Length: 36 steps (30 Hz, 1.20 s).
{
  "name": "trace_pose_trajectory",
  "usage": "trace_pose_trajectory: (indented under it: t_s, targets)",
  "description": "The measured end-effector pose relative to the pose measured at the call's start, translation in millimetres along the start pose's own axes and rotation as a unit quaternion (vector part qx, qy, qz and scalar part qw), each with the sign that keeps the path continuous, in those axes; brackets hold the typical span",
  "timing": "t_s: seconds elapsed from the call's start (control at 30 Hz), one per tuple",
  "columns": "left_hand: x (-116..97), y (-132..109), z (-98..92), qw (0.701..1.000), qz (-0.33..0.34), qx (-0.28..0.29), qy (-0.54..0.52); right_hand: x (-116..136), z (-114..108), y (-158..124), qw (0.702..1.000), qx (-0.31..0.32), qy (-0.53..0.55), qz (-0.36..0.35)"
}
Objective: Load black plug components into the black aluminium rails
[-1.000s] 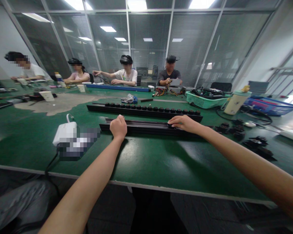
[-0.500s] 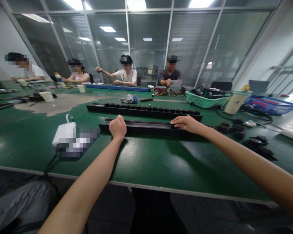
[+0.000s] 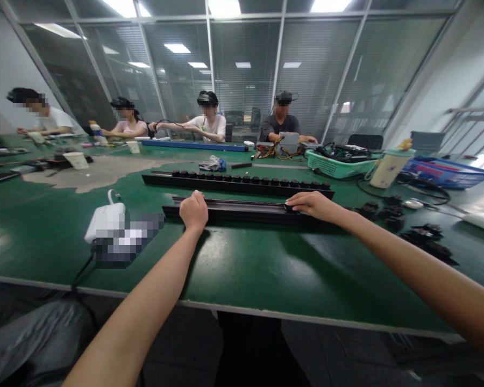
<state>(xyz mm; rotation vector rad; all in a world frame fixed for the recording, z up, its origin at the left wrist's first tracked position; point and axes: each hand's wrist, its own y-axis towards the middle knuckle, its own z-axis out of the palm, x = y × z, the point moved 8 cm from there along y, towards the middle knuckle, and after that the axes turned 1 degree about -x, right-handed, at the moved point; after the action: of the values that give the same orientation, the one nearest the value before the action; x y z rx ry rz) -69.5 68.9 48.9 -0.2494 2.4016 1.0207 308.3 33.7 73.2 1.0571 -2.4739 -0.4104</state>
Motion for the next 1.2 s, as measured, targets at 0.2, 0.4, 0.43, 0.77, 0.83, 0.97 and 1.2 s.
trace_pose_trajectory:
  t_s: [0.2,0.4,0.43,0.77,0.83,0.97,1.2]
  targets:
    - [0.3,0.1,0.5,1.0,0.004,0.002,-0.002,-2.5,-2.7,-4.4,1.0,0.0,0.005,0.004]
    - [0.5,0.4,0.7,1.0,0.005,-0.003,0.004,-10.4,-8.4,-14.0,1.0,0.001,0.002,0.014]
    - [0.4,0.4,0.8,1.0,0.005,-0.002,0.006,-12.0,-9.4,-15.9,1.0,0.001,0.002,0.017]
    - [0.5,0.7,0.6,1.0,0.002,0.002,0.006,-15.6,-16.0,-26.9,1.0,-0.004,0.001,0.02]
    - [0.6,0.6,0.4,1.0,0.0,0.002,0.005,-15.9,-16.4,-27.5,1.0,-0.006,0.002,0.019]
    - [0.2,0.6,0.0,1.0,0.0,0.002,0.005,-18.3,-18.0,-29.6,1.0,-0.008,0.012,0.023]
    - [1.4,0.8,0.7,1.0,0.002,-0.003,0.001,-24.6,-23.6,-38.5,1.0,-0.006,0.003,0.027]
